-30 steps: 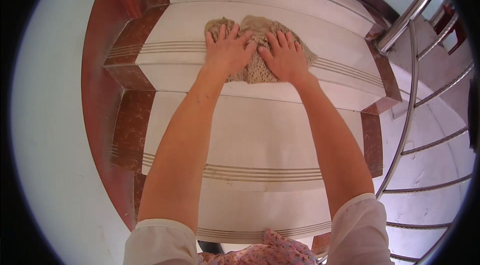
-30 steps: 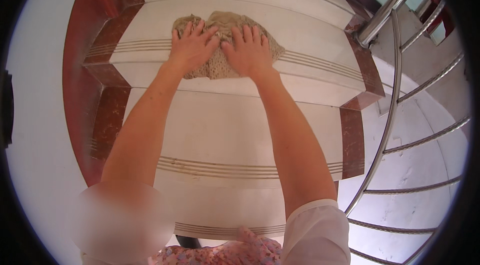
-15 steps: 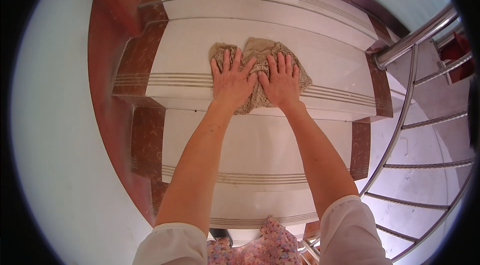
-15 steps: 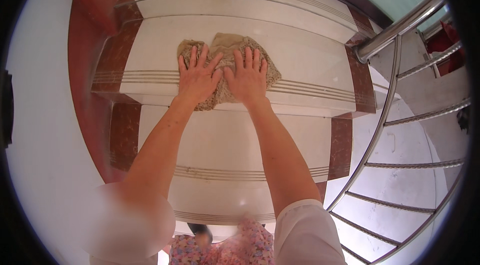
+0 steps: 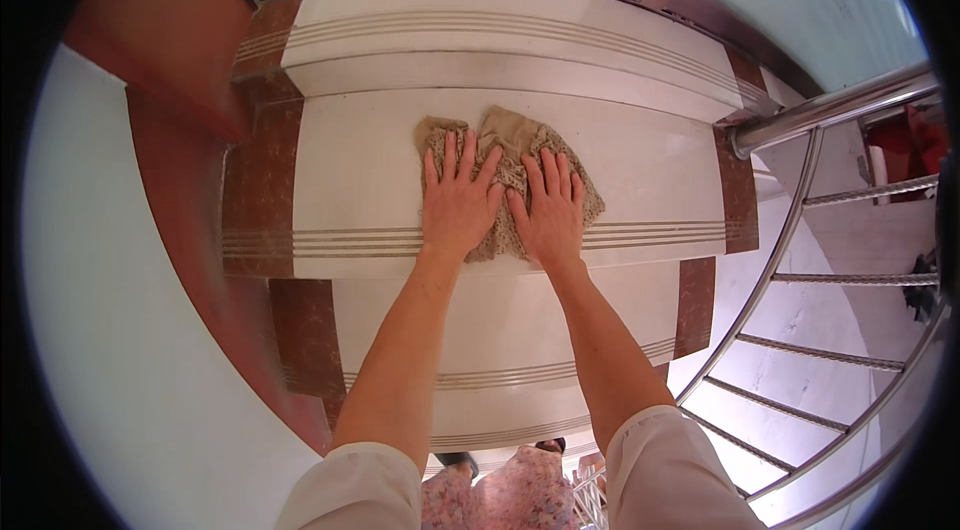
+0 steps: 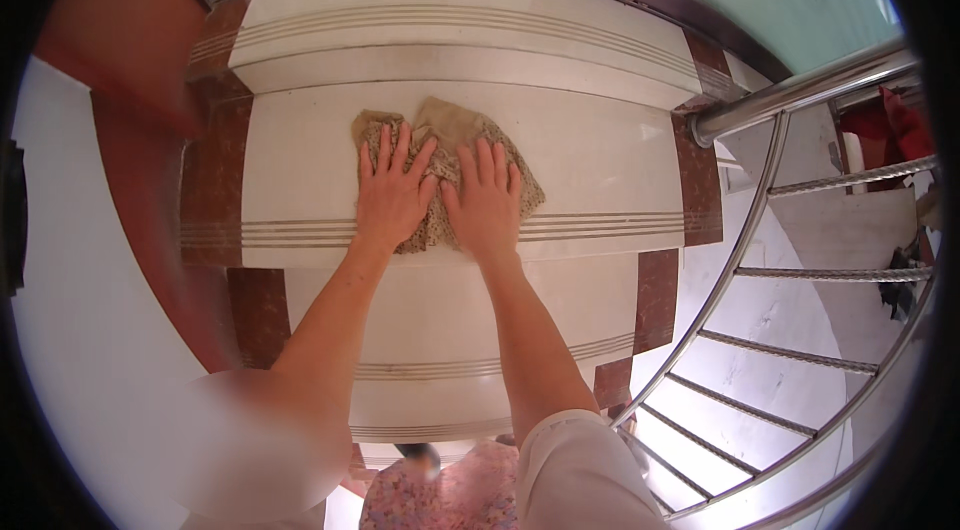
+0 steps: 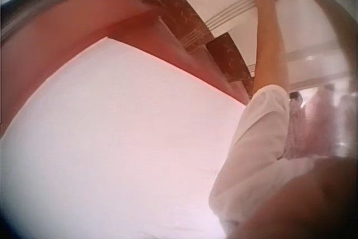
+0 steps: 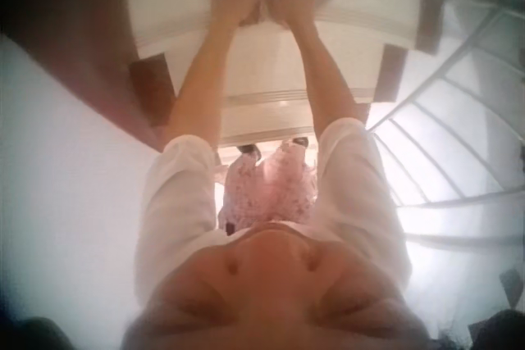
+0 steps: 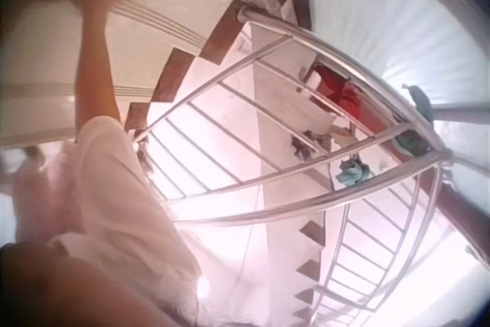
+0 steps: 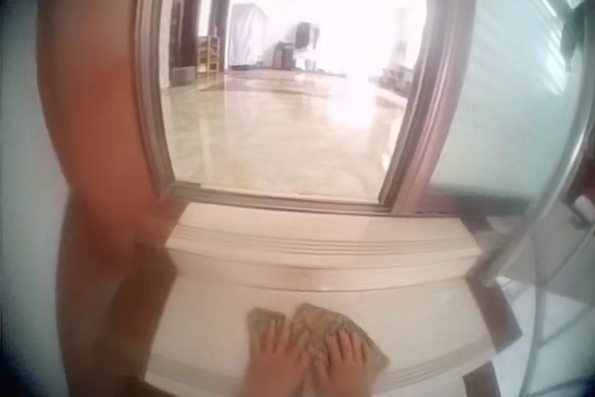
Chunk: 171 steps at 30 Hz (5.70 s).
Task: The person wipes the tiled steps of an indoor staircase with a cloth by hand, moving down the stairs one step at a time.
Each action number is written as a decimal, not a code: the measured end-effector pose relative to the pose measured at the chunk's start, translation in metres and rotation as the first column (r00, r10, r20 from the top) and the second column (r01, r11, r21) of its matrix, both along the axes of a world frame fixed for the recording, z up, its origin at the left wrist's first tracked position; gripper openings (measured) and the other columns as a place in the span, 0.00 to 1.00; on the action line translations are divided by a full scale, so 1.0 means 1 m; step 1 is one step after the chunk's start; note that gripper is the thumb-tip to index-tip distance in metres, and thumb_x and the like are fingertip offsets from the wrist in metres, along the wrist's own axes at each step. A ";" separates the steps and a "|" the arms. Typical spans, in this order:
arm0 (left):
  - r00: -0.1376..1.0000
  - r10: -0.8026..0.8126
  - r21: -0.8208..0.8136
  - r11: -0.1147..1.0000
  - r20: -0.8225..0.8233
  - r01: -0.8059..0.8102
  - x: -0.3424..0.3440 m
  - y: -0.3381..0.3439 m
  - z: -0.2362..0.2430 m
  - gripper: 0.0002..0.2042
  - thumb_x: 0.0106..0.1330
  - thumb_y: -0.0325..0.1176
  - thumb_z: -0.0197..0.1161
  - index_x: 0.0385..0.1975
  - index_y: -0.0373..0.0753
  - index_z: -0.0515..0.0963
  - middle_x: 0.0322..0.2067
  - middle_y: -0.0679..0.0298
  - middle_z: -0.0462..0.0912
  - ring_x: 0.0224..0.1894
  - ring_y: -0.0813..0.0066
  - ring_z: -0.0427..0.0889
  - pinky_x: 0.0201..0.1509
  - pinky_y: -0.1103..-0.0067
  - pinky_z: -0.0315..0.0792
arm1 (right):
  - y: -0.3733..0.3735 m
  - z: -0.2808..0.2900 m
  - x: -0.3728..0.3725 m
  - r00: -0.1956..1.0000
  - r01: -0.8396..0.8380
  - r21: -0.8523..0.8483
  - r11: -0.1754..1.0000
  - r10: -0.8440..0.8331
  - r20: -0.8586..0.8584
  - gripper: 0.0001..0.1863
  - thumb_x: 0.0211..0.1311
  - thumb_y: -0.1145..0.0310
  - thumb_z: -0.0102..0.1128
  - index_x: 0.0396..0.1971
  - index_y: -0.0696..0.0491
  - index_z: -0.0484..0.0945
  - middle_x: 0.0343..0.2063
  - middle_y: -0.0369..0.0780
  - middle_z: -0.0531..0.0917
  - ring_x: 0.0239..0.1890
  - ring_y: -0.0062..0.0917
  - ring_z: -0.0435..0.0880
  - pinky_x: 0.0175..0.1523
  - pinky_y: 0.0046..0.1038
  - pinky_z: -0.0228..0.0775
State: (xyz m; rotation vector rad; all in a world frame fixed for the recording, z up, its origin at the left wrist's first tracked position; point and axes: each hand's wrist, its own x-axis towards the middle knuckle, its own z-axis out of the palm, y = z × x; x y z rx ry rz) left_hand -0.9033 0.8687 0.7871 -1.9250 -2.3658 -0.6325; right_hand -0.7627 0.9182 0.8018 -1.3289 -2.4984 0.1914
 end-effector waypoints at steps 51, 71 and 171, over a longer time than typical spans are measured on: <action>0.998 -0.012 -0.212 0.977 0.060 0.024 -0.004 0.006 0.013 0.27 0.62 0.39 0.57 0.63 0.48 0.66 0.69 0.56 0.54 0.71 0.53 0.50 0.72 0.54 0.44 | 0.017 0.003 -0.027 0.991 0.027 -0.217 0.976 0.002 0.130 0.31 0.63 0.61 0.46 0.66 0.55 0.58 0.70 0.49 0.50 0.72 0.48 0.42 0.71 0.52 0.33; 0.887 -0.451 -0.192 0.866 0.092 0.461 -0.079 -0.011 0.019 0.24 0.62 0.41 0.57 0.57 0.36 0.71 0.66 0.53 0.60 0.69 0.52 0.55 0.71 0.58 0.50 | 0.016 0.001 -0.037 0.942 -0.333 -0.147 0.931 0.335 -0.016 0.32 0.54 0.55 0.56 0.58 0.56 0.68 0.65 0.47 0.62 0.70 0.44 0.53 0.69 0.53 0.43; 0.903 -0.370 -0.270 0.866 0.218 0.421 0.101 0.037 0.028 0.28 0.61 0.37 0.58 0.63 0.45 0.65 0.69 0.55 0.54 0.71 0.48 0.50 0.71 0.54 0.46 | 0.033 0.019 0.138 0.982 0.093 -0.265 0.960 -0.045 0.182 0.36 0.57 0.54 0.57 0.67 0.44 0.60 0.68 0.52 0.52 0.69 0.58 0.45 0.68 0.57 0.40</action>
